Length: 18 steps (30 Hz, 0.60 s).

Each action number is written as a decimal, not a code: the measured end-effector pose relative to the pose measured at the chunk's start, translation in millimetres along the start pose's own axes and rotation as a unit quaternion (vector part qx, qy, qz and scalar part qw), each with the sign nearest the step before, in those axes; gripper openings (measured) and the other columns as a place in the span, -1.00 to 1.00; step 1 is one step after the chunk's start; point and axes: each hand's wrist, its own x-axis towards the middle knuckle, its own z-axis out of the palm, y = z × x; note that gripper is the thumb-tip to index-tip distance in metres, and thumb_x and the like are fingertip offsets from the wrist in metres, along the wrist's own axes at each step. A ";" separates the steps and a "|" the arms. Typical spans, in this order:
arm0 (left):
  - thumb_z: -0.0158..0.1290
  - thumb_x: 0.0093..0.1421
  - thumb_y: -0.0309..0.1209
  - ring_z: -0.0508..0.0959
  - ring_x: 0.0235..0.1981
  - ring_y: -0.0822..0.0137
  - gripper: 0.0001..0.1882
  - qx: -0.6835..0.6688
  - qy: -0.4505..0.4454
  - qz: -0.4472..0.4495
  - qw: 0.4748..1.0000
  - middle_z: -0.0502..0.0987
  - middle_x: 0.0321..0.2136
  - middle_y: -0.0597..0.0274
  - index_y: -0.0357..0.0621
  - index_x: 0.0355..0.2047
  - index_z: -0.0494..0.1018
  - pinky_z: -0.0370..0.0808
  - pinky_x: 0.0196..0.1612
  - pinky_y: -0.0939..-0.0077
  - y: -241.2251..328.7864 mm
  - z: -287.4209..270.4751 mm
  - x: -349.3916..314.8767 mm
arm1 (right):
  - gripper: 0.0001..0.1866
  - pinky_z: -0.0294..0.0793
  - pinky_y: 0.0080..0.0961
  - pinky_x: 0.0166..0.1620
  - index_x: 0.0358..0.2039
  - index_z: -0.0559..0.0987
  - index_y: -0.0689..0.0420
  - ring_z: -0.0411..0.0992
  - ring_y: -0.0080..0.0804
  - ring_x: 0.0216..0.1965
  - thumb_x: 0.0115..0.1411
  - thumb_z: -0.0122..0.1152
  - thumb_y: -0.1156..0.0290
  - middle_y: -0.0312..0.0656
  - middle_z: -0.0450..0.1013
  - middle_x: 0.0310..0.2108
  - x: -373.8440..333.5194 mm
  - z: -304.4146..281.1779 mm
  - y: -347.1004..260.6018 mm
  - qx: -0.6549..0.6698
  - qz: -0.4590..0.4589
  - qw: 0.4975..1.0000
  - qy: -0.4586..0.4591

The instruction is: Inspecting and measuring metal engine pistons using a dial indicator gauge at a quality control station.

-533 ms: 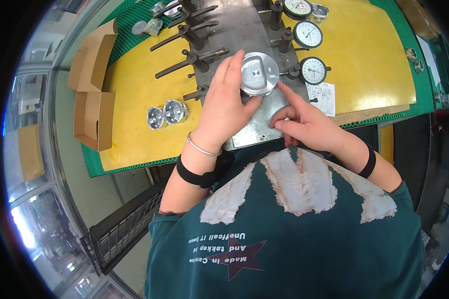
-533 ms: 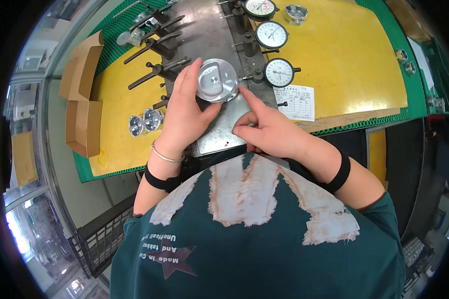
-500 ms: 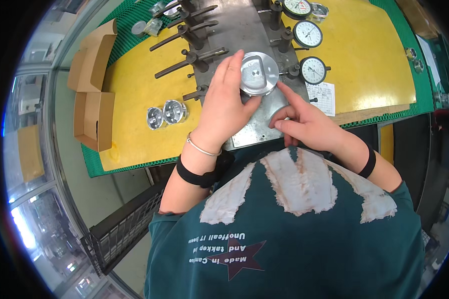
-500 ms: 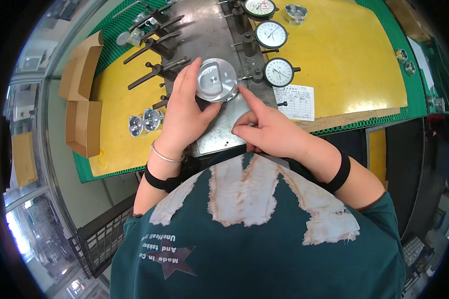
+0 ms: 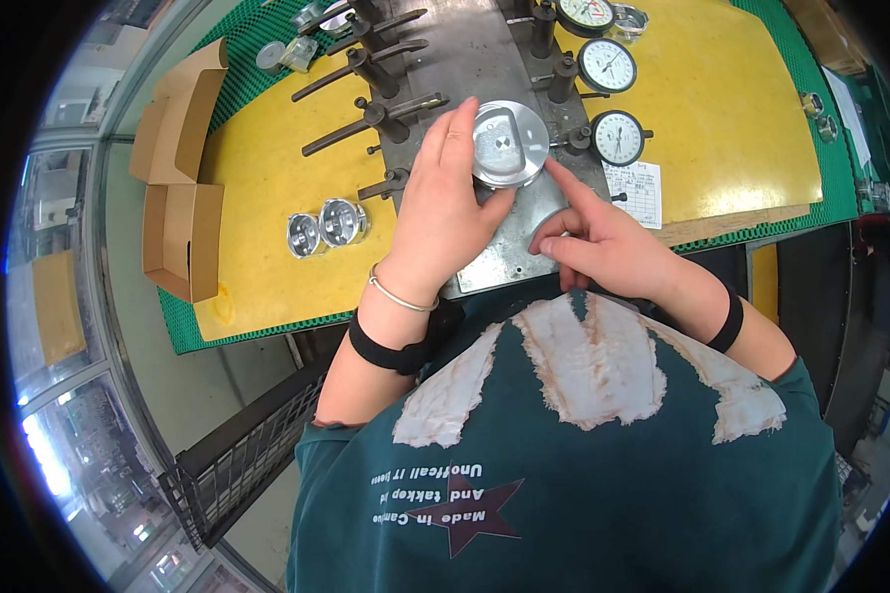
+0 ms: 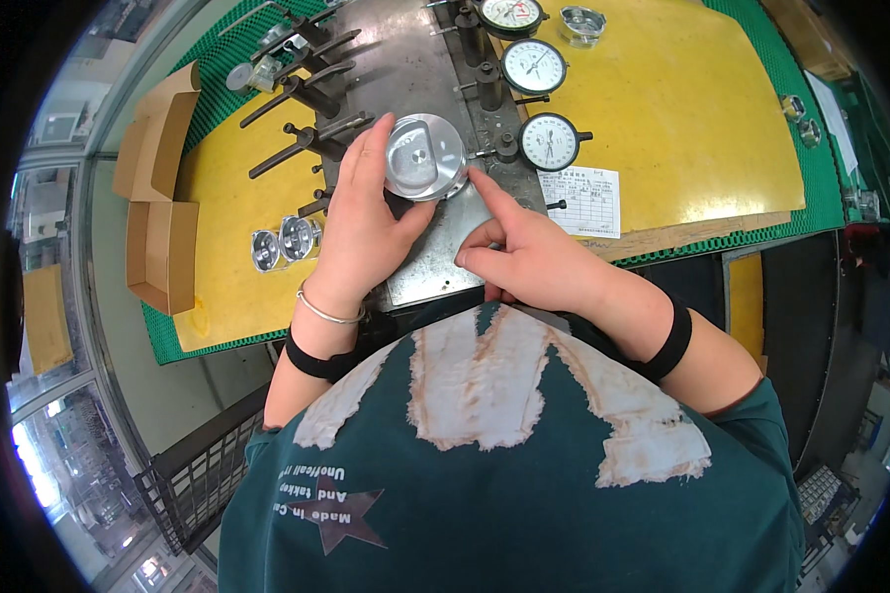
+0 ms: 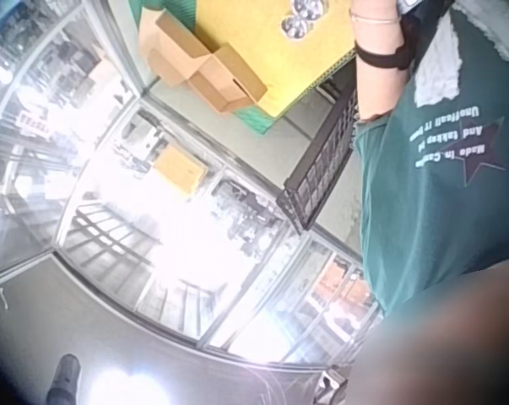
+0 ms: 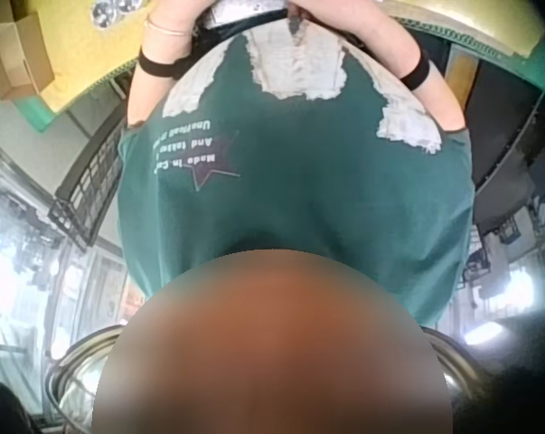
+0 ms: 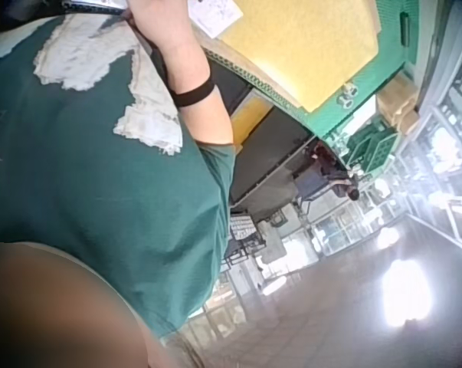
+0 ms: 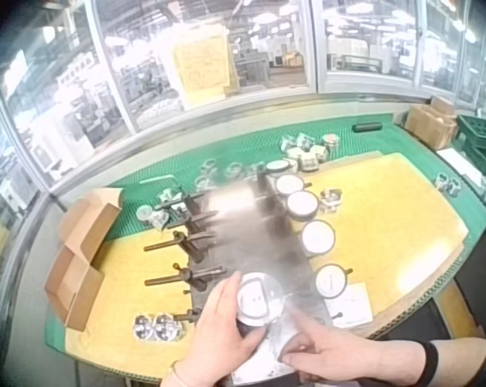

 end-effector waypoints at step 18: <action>0.21 -0.03 -0.47 0.34 0.12 -0.08 -0.16 -0.008 -0.013 -0.005 1.000 0.25 0.12 -0.17 -0.30 0.24 0.06 0.34 0.14 0.21 -1.6 -2.8 -0.7 | -0.13 0.48 -0.60 -0.48 0.39 -0.25 0.03 0.47 -0.50 -0.54 0.23 0.05 0.46 -0.13 0.50 -0.22 0.2 2.1 -2.5 -0.013 0.018 1.000 -0.001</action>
